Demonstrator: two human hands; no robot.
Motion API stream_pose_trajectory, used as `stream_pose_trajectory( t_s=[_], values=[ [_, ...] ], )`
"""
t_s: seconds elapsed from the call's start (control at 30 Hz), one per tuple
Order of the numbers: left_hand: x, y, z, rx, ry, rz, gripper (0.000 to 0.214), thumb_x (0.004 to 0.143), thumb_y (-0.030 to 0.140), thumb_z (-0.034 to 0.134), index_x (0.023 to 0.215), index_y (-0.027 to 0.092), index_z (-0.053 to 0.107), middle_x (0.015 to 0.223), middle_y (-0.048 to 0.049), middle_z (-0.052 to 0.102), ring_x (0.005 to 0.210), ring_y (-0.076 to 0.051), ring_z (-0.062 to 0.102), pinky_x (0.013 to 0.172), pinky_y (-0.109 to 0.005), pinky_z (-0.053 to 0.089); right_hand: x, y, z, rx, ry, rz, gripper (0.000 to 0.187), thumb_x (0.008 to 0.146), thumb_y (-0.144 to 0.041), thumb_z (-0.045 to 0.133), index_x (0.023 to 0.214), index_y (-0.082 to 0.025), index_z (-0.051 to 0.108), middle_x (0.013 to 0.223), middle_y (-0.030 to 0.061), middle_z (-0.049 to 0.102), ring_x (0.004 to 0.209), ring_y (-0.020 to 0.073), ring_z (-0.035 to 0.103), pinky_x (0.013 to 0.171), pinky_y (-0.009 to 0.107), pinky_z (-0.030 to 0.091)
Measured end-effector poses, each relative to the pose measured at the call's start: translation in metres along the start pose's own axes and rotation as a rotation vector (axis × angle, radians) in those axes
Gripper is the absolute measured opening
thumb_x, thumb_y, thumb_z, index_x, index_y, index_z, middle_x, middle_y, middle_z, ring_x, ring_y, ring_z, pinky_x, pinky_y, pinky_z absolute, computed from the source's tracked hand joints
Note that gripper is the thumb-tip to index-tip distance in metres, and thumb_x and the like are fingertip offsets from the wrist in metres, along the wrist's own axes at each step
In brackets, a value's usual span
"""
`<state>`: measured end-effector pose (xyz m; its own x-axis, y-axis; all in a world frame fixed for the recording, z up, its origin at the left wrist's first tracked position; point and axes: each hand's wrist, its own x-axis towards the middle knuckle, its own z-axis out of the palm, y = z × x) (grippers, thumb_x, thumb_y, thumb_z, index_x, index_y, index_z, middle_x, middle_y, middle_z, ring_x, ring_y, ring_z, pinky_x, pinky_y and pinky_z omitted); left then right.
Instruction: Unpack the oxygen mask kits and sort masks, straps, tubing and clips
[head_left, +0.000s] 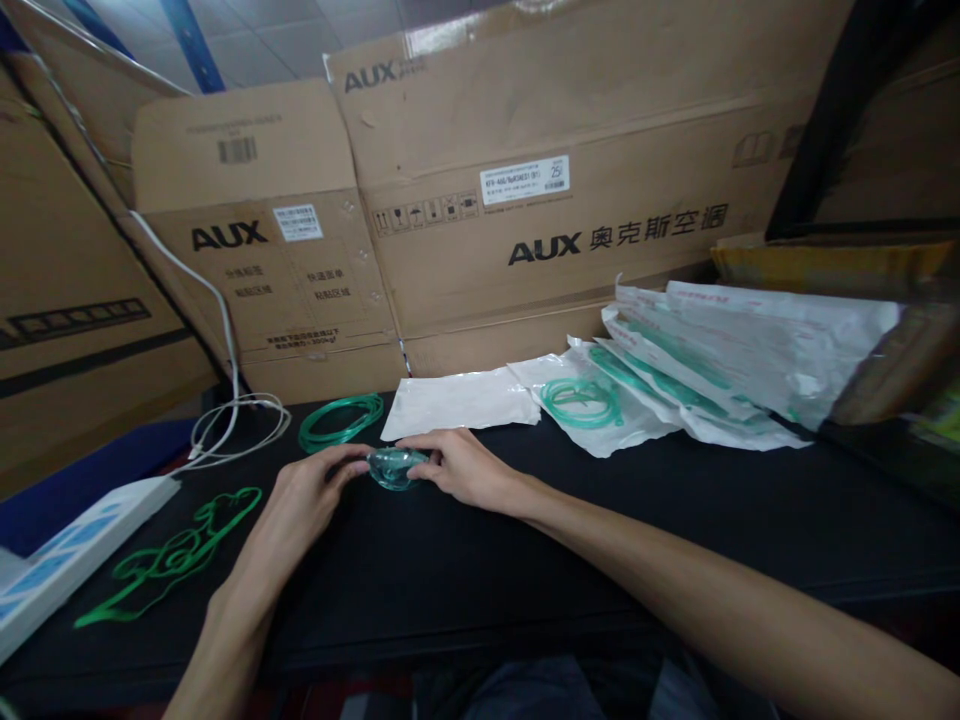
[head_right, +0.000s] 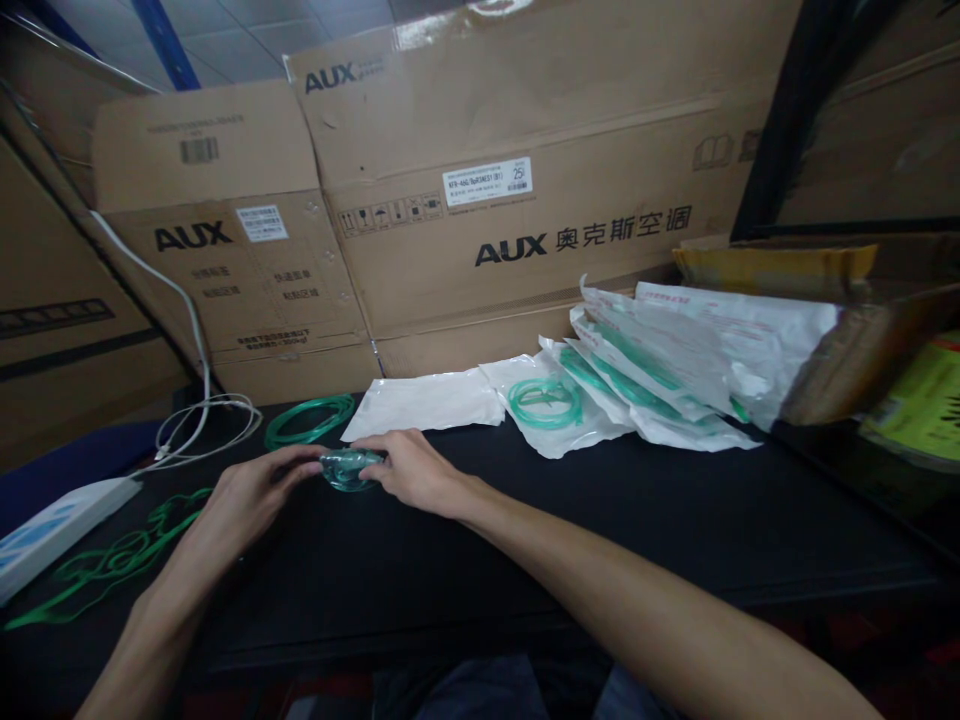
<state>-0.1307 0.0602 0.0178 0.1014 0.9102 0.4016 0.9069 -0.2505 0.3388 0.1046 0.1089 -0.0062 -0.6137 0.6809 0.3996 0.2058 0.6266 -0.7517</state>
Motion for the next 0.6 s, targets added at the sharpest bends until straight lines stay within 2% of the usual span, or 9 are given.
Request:
stream_pose_trajectory(
  t_s=[0.13, 0.27, 0.47, 0.6],
  values=[
    [0.0, 0.0, -0.001, 0.016, -0.024, -0.019, 0.044, 0.089, 0.054, 0.051, 0.105, 0.024, 0.078, 0.093, -0.0052, 0.081, 0.088, -0.03, 0.077, 0.086, -0.037, 0.058, 0.0, 0.004, 0.001, -0.004, -0.012, -0.002, 0.048, 0.089, -0.006, 0.064, 0.134, -0.023, 0.069, 0.101, 0.0052, 0.076, 0.076, 0.0144, 0.064, 0.072, 0.024, 0.047],
    [-0.001, 0.001, -0.003, 0.013, -0.027, -0.019, 0.042, 0.089, 0.053, 0.052, 0.104, 0.023, 0.077, 0.093, -0.0048, 0.081, 0.086, -0.029, 0.077, 0.083, -0.035, 0.058, -0.001, 0.005, 0.004, 0.002, 0.008, 0.01, 0.048, 0.089, -0.007, 0.063, 0.134, -0.021, 0.069, 0.094, 0.0047, 0.076, 0.072, 0.0137, 0.063, 0.071, 0.023, 0.047],
    [-0.002, -0.008, -0.006, 0.025, -0.041, -0.078, 0.046, 0.089, 0.057, 0.051, 0.106, 0.024, 0.078, 0.096, -0.0048, 0.081, 0.094, -0.03, 0.075, 0.085, -0.033, 0.056, -0.001, 0.008, 0.005, 0.016, 0.038, 0.052, 0.046, 0.089, -0.01, 0.062, 0.134, -0.018, 0.069, 0.077, 0.0019, 0.072, 0.062, 0.0128, 0.059, 0.062, 0.022, 0.045],
    [-0.001, -0.01, -0.006, -0.001, -0.083, -0.111, 0.048, 0.087, 0.057, 0.052, 0.109, 0.024, 0.078, 0.102, -0.0056, 0.081, 0.098, -0.03, 0.075, 0.09, -0.033, 0.055, 0.0, 0.007, 0.003, 0.01, 0.043, 0.041, 0.043, 0.09, -0.011, 0.063, 0.131, -0.018, 0.071, 0.08, 0.002, 0.073, 0.064, 0.0124, 0.058, 0.065, 0.022, 0.046]
  ],
)
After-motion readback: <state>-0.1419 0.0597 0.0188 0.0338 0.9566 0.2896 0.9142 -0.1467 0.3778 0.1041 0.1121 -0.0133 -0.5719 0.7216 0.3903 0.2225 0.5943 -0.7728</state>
